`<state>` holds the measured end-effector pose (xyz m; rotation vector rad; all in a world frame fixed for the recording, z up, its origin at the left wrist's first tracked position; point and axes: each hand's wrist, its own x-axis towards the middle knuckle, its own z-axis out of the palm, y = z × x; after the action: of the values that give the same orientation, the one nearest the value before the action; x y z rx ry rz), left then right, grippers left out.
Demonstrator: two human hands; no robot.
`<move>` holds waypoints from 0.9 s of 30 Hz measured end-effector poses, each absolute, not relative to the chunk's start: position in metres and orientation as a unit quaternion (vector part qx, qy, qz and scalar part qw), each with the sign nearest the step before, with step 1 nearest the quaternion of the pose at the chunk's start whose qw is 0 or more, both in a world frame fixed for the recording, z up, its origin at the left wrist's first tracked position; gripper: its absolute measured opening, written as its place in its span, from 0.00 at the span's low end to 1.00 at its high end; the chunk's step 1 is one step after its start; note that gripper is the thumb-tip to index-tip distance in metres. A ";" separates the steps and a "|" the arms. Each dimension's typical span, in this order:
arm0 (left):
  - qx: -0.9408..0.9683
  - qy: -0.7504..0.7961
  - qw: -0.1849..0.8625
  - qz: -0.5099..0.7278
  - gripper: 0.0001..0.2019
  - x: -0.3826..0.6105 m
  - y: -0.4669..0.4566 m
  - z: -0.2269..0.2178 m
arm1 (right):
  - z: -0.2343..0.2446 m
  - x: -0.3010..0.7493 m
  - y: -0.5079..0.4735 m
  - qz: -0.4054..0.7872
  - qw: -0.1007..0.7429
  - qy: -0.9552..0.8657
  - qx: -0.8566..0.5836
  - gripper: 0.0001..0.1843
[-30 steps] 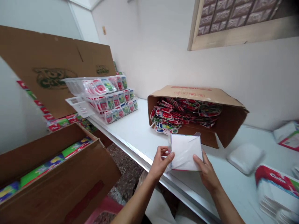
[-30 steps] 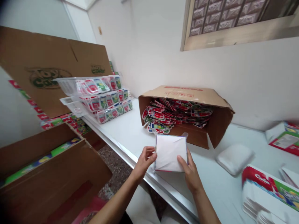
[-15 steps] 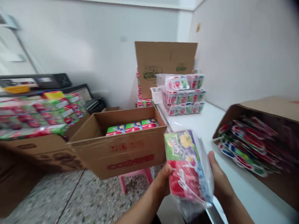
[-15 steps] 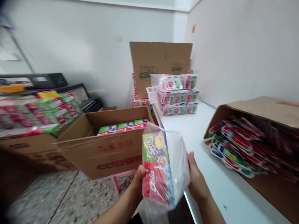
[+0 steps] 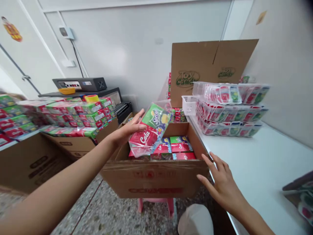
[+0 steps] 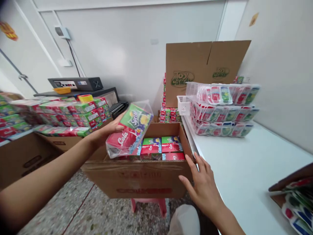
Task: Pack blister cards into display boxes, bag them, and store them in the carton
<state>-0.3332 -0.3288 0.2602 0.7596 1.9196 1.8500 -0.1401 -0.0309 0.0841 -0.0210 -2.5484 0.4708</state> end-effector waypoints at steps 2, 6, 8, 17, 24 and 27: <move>0.243 0.706 0.288 0.599 0.55 -0.362 -0.315 0.247 | 0.073 -0.140 -0.028 0.181 0.241 -0.953 -0.028 0.32; 0.221 0.721 0.434 0.493 0.52 -0.391 -0.290 0.211 | 0.067 -0.140 -0.024 0.209 0.216 -0.953 -0.032 0.30; 0.221 0.724 0.473 0.451 0.49 -0.399 -0.284 0.201 | 0.068 -0.140 -0.025 0.207 0.227 -0.951 -0.035 0.29; 0.376 0.852 0.363 0.037 0.59 -0.426 -0.282 0.203 | 0.063 -0.143 -0.027 0.201 0.263 -0.943 -0.043 0.25; 0.489 0.823 0.288 -0.025 0.61 -0.380 -0.281 0.140 | 0.060 -0.145 -0.027 0.201 0.288 -0.936 -0.041 0.26; 0.505 0.821 0.265 -0.025 0.59 -0.371 -0.279 0.114 | 0.059 -0.145 -0.028 0.202 0.287 -0.935 -0.045 0.26</move>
<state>-0.3709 -0.2788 0.1141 1.3641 2.2192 -0.0668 -0.1447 -0.0280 0.0594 -0.1196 -2.4985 0.5409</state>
